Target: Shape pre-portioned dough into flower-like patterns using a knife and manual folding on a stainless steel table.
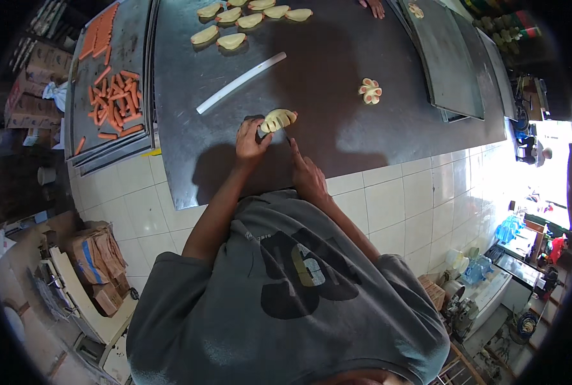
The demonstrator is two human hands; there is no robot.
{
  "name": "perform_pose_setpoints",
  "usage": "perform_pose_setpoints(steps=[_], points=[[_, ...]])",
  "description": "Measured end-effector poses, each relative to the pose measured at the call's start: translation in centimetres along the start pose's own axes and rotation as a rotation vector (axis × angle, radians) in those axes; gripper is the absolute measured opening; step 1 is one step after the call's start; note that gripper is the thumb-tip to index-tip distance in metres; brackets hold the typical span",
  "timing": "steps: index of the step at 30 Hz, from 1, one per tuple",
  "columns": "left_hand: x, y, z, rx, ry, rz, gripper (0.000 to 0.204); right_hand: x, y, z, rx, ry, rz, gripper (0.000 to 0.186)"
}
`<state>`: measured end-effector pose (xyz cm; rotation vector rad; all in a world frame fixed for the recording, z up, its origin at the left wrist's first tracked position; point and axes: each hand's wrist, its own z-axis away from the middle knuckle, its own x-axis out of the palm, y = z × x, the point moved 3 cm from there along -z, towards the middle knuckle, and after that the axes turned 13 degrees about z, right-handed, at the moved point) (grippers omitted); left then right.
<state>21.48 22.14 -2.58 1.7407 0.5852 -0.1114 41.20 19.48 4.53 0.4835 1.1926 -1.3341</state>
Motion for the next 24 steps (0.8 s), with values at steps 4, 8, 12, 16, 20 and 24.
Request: perform_pose_setpoints(steps=[4, 8, 12, 16, 20, 24], points=[[-0.02, 0.05, 0.03, 0.003, 0.012, 0.041, 0.046, 0.12, 0.08, -0.03, 0.018, -0.008, -0.003, 0.075], [-0.22, 0.28, -0.09, 0.111, 0.042, -0.023, 0.042, -0.08, 0.05, -0.07, 0.02, -0.014, 0.005, 0.074], [0.16, -0.58, 0.19, -0.009, 0.011, 0.025, 0.046, 0.26, 0.32, -0.05, -0.004, 0.03, 0.006, 0.071], [0.16, -0.68, 0.21, 0.006, 0.022, 0.022, 0.047, 0.06, 0.09, -0.12, -0.011, 0.029, -0.001, 0.069], [0.12, -0.06, 0.05, 0.007, 0.025, 0.031, 0.046, 0.35, 0.3, -0.33, -0.001, 0.017, -0.004, 0.07], [-0.07, -0.07, -0.05, 0.023, 0.018, 0.022, 0.045, 0.05, 0.12, -0.2, -0.014, 0.013, 0.006, 0.072]])
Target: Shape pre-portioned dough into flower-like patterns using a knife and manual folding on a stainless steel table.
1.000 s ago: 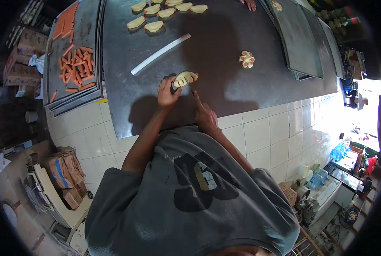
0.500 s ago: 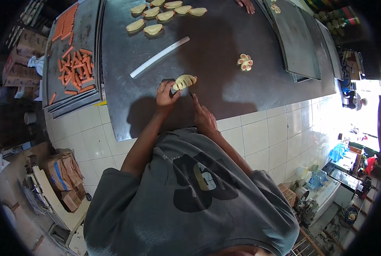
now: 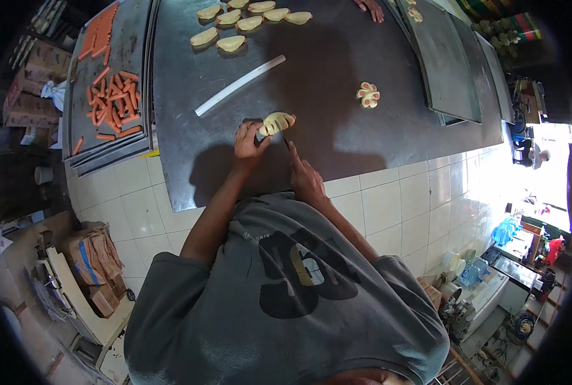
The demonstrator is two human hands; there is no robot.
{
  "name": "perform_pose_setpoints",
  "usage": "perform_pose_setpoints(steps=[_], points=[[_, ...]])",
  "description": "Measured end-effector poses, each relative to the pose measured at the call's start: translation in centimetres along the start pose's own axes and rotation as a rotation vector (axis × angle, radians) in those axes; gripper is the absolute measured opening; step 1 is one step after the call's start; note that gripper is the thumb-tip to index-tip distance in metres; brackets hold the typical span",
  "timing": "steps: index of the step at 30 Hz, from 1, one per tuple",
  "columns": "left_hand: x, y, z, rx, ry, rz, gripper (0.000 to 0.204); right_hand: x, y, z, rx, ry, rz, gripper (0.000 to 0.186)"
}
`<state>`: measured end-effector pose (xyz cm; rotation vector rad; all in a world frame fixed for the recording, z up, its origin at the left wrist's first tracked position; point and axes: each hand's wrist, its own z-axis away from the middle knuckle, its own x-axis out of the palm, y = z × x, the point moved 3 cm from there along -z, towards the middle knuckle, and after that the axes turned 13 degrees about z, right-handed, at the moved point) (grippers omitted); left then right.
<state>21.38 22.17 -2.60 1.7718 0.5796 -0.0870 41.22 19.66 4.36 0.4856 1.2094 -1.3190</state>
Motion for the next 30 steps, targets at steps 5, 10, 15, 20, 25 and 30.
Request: perform_pose_setpoints(steps=[5, 10, 15, 20, 25, 30], points=[[0.0, 0.0, 0.2, 0.022, -0.002, -0.025, 0.045, 0.3, 0.2, 0.1, 0.004, -0.03, -0.031, 0.072], [0.0, 0.4, 0.6, -0.01, 0.004, 0.0, 0.045, 0.5, 0.2, 0.5, 0.008, -0.026, -0.035, 0.07], [0.0, -0.3, 0.7, 0.004, 0.01, -0.017, 0.045, 0.3, 0.0, 0.3, 0.016, -0.002, -0.063, 0.06], [0.1, 0.4, -0.8, 0.008, -0.001, -0.006, 0.046, -0.7, 0.1, -0.3, 0.025, -0.034, -0.042, 0.066], [0.0, 0.7, -0.4, 0.012, 0.006, -0.047, 0.047, -2.9, 0.8, 1.0, -0.035, 0.381, -0.306, 0.069], [0.9, 2.1, -0.9, -0.115, 0.03, -0.07, 0.061, -0.6, 2.9, 0.8, 0.177, 0.336, -0.345, 0.067]])
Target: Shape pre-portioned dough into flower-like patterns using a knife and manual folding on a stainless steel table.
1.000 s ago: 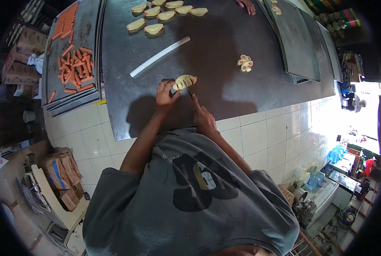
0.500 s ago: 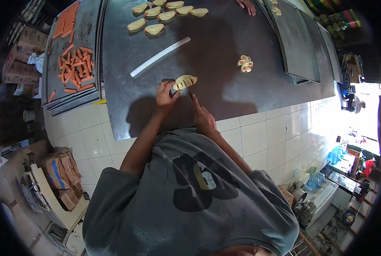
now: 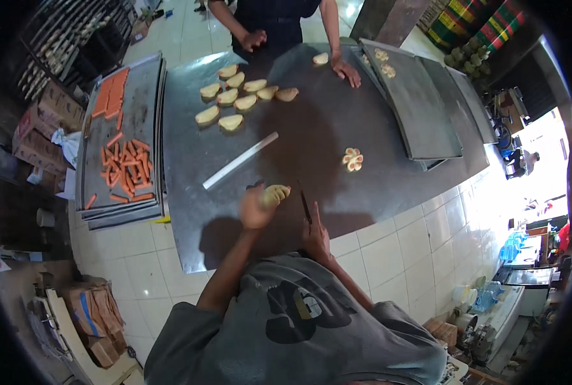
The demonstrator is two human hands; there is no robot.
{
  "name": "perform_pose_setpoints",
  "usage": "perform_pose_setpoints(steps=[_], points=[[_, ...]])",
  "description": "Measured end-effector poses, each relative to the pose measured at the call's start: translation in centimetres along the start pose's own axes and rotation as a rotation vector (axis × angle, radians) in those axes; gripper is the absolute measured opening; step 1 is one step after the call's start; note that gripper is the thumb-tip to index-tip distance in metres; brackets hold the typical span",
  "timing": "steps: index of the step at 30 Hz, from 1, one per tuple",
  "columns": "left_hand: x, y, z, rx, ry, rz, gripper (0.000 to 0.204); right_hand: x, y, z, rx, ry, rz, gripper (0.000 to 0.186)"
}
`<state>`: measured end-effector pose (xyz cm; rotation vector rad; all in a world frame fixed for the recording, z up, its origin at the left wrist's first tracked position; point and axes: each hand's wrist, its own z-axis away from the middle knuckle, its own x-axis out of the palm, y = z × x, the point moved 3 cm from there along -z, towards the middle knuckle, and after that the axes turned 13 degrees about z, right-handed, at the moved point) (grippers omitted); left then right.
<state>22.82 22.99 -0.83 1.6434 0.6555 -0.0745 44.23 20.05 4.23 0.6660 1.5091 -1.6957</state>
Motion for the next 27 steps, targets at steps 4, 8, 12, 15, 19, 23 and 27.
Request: perform_pose_setpoints(steps=[4, 8, 12, 15, 19, 23, 27], points=[[0.6, -1.4, -1.2, 0.073, -0.028, -0.063, 0.057, 0.6, 0.7, -1.4, 0.01, -0.04, -0.001, 0.065], [0.6, -1.5, -1.2, 0.12, -0.041, -0.094, 0.053, 0.8, 0.7, -2.8, -0.051, 0.012, -0.013, 0.063], [0.1, -1.4, -0.3, 0.111, -0.063, -0.063, 0.055, 0.8, 0.6, -3.2, 0.062, -0.095, -0.041, 0.061], [0.2, -1.7, 0.5, 0.136, -0.039, -0.039, 0.058, 0.6, 0.2, -2.6, 0.03, -0.089, -0.007, 0.061], [0.3, -1.6, 1.1, 0.124, -0.029, -0.042, 0.058, -0.1, -0.9, -2.1, 0.042, -0.16, -0.057, 0.059], [0.5, -2.0, 0.8, 0.054, -0.069, -0.085, 0.063, 0.4, -0.6, -3.3, -0.207, -0.068, -0.053, 0.057], [-0.2, -1.4, -1.0, 0.051, -0.113, 0.023, 0.065, 0.8, -0.2, -3.2, -0.243, -0.022, -0.034, 0.061]])
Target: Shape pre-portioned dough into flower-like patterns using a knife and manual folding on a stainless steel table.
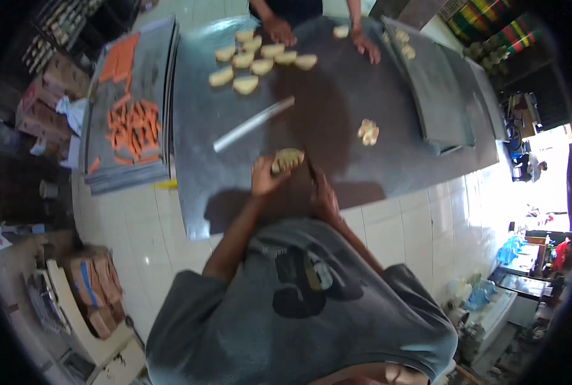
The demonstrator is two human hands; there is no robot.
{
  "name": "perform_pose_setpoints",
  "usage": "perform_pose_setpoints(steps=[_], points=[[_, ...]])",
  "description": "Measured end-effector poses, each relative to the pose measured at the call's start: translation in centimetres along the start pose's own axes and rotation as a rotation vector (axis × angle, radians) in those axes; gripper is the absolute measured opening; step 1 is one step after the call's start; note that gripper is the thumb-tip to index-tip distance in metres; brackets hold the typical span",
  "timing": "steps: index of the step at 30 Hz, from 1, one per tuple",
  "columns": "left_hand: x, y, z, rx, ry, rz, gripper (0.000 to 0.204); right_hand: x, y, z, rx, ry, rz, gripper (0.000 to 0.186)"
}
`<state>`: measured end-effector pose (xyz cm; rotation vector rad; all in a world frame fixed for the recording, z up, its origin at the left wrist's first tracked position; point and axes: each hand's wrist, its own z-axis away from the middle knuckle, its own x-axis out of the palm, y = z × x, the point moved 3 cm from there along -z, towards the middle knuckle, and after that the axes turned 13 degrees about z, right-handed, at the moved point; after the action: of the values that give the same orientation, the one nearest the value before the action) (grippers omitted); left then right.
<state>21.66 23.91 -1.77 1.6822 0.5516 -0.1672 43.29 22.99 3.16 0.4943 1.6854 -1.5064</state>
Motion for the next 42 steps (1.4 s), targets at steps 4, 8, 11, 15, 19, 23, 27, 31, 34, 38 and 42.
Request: perform_pose_setpoints(steps=[4, 8, 11, 15, 19, 23, 27, 31, 34, 38, 42], points=[[-0.1, 0.1, 0.0, 0.094, 0.086, 0.09, 0.062, -0.8, -2.1, 0.5, 0.068, -0.189, 0.038, 0.066], [0.0, 0.5, 0.2, 0.076, 0.1, 0.129, 0.053, 0.1, -1.2, 1.8, 0.069, -0.229, 0.164, 0.07], [0.4, 0.4, 0.7, 0.018, 0.131, 0.151, 0.041, 0.3, -1.9, 2.9, 0.005, -0.235, 0.169, 0.066], [0.8, 0.3, 1.1, 0.091, 0.146, 0.007, 0.035, 1.1, -2.0, 3.1, 0.048, -0.265, 0.235, 0.066], [1.0, 0.1, 1.0, 0.119, 0.186, -0.02, 0.035, 1.4, -1.9, 2.8, 0.033, -0.269, 0.275, 0.067], [1.0, 0.3, 0.9, 0.119, 0.193, -0.036, 0.036, 1.8, -1.8, 2.3, 0.046, -0.278, 0.272, 0.067], [0.8, 0.1, 0.8, 0.11, 0.177, -0.02, 0.037, 1.7, -2.5, 1.9, 0.059, -0.302, 0.313, 0.068], [0.6, 0.5, 0.9, 0.113, 0.175, -0.008, 0.037, 2.1, -2.7, 1.4, 0.094, -0.356, 0.376, 0.07], [0.4, 0.5, 1.0, 0.13, 0.171, 0.026, 0.037, 2.1, -3.2, 1.1, 0.123, -0.411, 0.398, 0.073], [0.4, 0.8, 0.9, 0.17, 0.181, 0.007, 0.037, 3.1, -2.7, 0.5, 0.122, -0.44, 0.382, 0.075], [0.4, 0.9, 0.9, 0.188, 0.196, 0.014, 0.035, 3.4, -2.4, 0.4, 0.135, -0.44, 0.312, 0.075]])
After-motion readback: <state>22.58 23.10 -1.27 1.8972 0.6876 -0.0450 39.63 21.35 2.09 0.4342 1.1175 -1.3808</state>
